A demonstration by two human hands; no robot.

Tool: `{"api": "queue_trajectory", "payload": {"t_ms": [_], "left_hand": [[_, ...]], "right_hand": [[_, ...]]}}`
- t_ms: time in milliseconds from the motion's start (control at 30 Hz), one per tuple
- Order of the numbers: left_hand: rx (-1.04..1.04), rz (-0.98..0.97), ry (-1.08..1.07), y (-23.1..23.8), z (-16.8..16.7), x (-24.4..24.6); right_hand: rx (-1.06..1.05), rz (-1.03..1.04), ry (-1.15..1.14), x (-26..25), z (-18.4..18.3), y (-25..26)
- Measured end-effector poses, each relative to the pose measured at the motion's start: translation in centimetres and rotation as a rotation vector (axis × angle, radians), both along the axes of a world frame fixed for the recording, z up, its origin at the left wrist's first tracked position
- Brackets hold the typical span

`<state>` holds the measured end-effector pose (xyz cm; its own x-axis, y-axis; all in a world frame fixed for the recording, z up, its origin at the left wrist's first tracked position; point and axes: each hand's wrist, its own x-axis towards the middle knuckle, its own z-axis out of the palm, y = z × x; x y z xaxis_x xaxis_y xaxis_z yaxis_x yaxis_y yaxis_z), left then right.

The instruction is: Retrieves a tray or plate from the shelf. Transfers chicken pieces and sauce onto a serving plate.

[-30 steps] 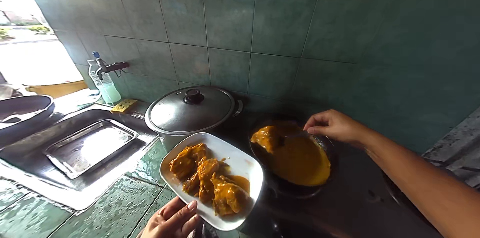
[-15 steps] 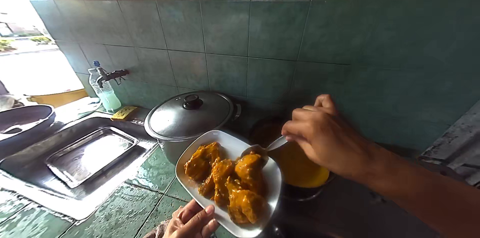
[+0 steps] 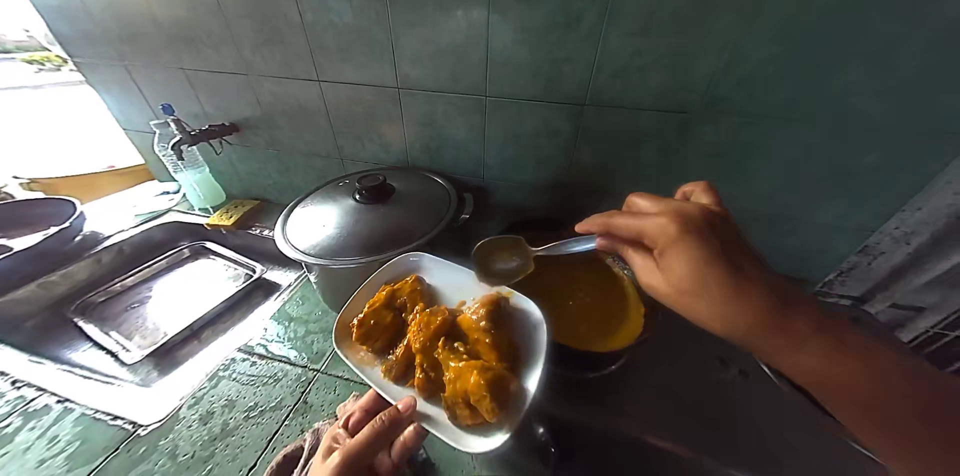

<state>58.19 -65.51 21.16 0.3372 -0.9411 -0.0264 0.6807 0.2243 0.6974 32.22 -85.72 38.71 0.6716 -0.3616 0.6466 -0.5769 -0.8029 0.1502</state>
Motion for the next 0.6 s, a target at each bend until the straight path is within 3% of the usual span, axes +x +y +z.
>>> {"api": "queue_trajectory", "payload": {"t_ms": [167, 300, 433, 600], "left_hand": [[0.068, 0.071, -0.023, -0.1, -0.1, 0.6], [0.068, 0.078, -0.039, -0.3, 0.2, 1.3], [0.062, 0.093, -0.047, -1.0, 0.3, 2.1], [0.06, 0.114, -0.053, -1.8, 0.0, 3.3]], "right_hand": [[0.42, -0.441, 0.195, -2.9, -2.6, -5.9], [0.619, -0.775, 0.355, -4.6, -5.1, -10.6], [0.711, -0.838, 0.411, -5.2, -6.5, -13.7], [0.857, -0.725, 0.461, -4.0, -8.7, -15.0]]}}
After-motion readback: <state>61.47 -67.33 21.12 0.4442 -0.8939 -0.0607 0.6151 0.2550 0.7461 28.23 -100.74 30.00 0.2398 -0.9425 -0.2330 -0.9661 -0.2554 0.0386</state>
